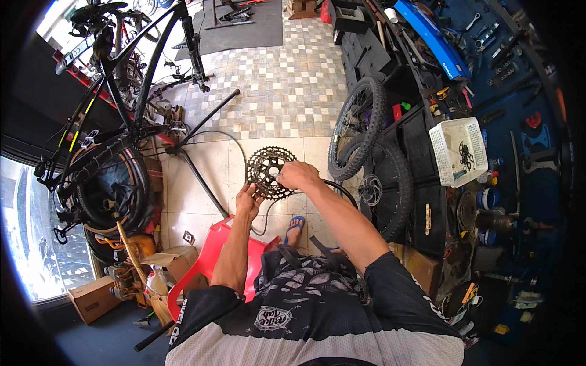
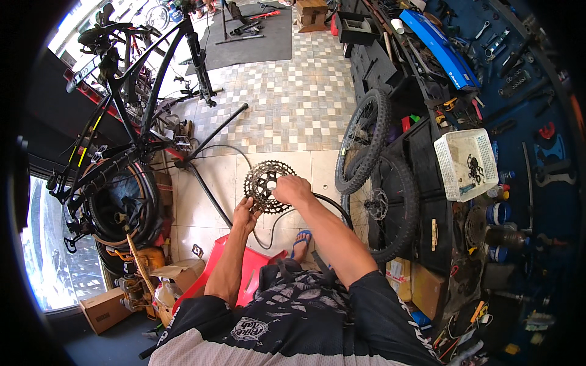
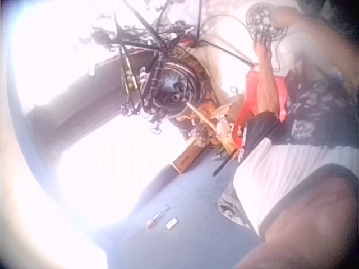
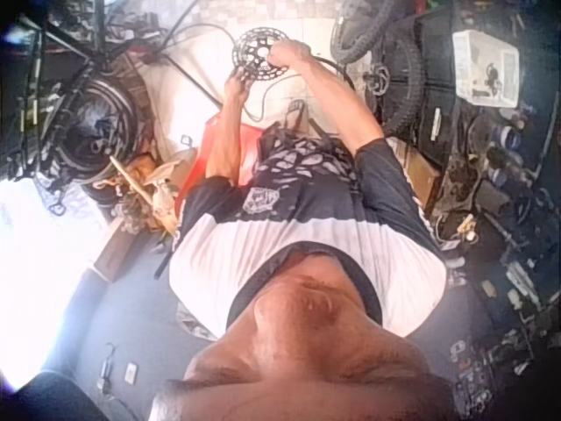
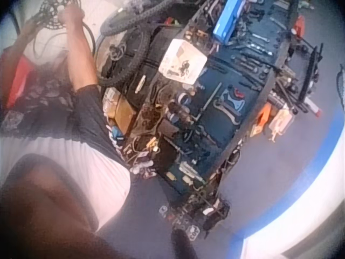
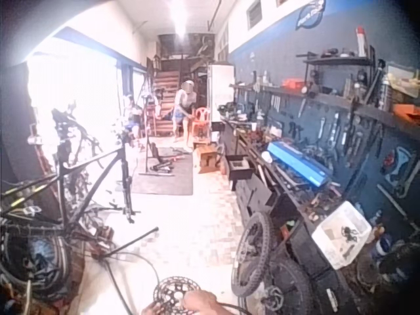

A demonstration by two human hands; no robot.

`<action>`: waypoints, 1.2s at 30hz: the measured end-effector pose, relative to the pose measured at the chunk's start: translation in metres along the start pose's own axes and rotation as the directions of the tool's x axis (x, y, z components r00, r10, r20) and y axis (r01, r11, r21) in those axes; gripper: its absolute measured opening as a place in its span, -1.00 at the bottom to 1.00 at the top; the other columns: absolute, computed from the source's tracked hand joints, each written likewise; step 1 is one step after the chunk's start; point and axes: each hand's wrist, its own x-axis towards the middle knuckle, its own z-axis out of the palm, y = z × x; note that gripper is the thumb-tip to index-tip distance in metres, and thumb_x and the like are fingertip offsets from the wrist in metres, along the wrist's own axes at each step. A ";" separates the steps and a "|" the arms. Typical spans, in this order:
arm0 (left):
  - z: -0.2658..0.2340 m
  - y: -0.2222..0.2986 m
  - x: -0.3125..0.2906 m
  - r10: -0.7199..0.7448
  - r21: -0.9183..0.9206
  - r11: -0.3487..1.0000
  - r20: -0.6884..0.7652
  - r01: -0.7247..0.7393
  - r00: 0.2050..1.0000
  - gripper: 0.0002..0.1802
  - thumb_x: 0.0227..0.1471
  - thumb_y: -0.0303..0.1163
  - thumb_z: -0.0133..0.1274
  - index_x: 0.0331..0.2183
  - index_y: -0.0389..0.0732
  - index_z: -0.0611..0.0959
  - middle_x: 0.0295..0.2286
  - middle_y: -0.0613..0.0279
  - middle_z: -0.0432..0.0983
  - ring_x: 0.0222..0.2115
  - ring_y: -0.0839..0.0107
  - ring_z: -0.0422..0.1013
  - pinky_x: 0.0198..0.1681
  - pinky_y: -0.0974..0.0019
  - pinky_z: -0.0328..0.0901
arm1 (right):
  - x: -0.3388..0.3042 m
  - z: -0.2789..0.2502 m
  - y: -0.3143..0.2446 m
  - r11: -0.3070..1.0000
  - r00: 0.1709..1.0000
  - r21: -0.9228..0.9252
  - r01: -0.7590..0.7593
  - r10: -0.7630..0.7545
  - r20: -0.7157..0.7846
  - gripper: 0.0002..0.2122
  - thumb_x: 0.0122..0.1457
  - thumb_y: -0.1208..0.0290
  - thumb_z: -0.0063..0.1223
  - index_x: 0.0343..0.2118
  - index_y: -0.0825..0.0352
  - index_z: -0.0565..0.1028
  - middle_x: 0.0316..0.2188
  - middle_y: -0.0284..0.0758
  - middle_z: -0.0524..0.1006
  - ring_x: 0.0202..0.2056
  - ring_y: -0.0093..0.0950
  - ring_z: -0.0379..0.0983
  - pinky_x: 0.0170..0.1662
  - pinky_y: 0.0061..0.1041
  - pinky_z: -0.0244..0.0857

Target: The person assembles a bicycle cassette by hand, placing individual sprockets and spacers onto a bicycle wheel hub. The person handles each component one at a time, stacking them in sequence on the hub, and then wipes the assembled cassette with a cloth.

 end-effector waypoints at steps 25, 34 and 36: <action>0.016 0.009 -0.015 0.015 0.241 0.970 0.008 -0.016 1.000 -0.79 0.32 -0.41 0.00 -0.04 -0.20 0.57 -0.30 0.34 0.61 -0.37 0.53 0.52 -0.33 0.34 0.50 | 0.006 -0.020 -0.041 0.985 0.990 -0.134 0.110 -0.121 -0.074 -0.70 0.17 0.21 0.08 -0.26 0.34 0.69 -0.15 -0.08 0.66 -0.06 -0.13 0.60 0.02 -0.19 0.46; 0.010 0.007 0.001 -0.015 0.084 0.996 0.094 0.007 0.995 -0.79 0.36 -0.36 -0.05 -0.05 -0.22 0.53 -0.28 0.26 0.59 -0.33 0.40 0.51 -0.25 0.24 0.49 | 0.003 -0.013 -0.042 0.974 0.986 -0.161 0.161 -0.166 -0.020 -0.68 0.17 0.17 0.09 -0.34 0.37 0.69 -0.21 -0.06 0.67 -0.15 -0.13 0.63 -0.05 -0.21 0.50; 0.010 0.005 0.011 -0.025 0.006 1.000 0.108 0.025 0.994 -0.79 0.38 -0.36 -0.11 -0.05 -0.22 0.49 -0.25 0.22 0.55 -0.29 0.35 0.50 -0.22 0.17 0.49 | -0.004 -0.006 -0.040 0.971 0.978 -0.156 0.183 -0.196 -0.069 -0.64 0.21 0.14 0.07 -0.32 0.39 0.69 -0.21 -0.02 0.66 -0.13 -0.09 0.62 -0.04 -0.18 0.50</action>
